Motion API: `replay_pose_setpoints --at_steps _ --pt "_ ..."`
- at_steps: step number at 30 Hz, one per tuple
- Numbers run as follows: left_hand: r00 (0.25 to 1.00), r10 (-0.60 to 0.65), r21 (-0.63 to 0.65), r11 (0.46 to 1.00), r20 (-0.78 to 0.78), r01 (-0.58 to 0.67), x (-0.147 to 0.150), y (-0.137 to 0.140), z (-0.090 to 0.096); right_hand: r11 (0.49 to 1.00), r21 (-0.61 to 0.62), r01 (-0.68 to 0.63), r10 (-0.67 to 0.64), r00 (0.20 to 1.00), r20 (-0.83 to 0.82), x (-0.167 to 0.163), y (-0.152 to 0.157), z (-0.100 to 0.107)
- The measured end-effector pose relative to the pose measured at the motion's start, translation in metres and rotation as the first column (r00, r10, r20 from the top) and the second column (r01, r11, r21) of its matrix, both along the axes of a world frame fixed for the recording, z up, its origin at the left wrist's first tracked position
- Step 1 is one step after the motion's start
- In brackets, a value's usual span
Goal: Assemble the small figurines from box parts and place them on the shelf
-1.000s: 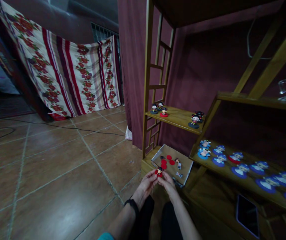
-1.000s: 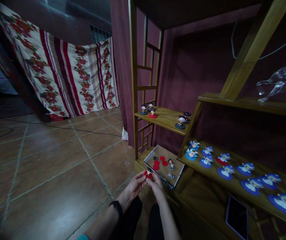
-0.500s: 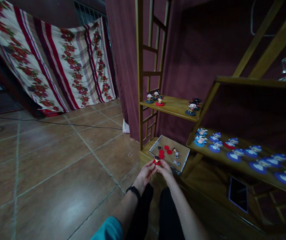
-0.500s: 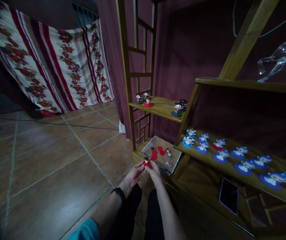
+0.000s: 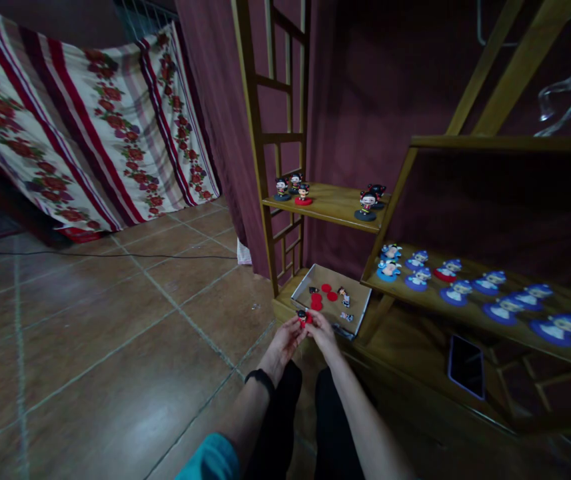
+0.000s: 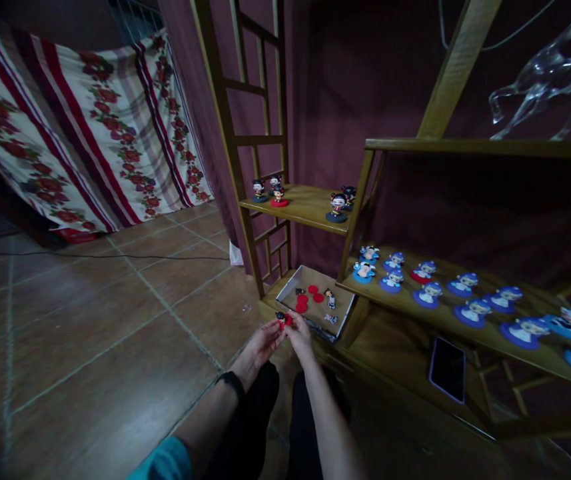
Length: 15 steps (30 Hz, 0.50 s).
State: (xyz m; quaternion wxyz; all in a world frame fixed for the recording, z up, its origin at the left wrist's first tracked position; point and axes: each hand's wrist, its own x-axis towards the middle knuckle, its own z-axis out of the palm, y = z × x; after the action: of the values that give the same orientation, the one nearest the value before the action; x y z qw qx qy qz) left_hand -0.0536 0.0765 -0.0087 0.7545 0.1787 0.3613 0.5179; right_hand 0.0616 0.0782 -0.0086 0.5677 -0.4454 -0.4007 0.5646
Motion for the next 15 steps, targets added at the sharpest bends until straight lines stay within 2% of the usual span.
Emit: replay_pose_setpoints --at_steps 7,15 --pt "0.995 0.067 0.029 0.997 -0.080 -0.065 0.0026 0.0015 0.0001 0.995 -0.099 0.000 -0.003 0.999 -0.036 -0.0011 0.0059 -0.0079" --pt "0.987 0.117 0.055 0.992 -0.108 -0.111 0.0039 0.0003 -0.0030 0.994 -0.106 -0.018 0.016 1.000 -0.023 -0.0029 0.0019 -0.0012"
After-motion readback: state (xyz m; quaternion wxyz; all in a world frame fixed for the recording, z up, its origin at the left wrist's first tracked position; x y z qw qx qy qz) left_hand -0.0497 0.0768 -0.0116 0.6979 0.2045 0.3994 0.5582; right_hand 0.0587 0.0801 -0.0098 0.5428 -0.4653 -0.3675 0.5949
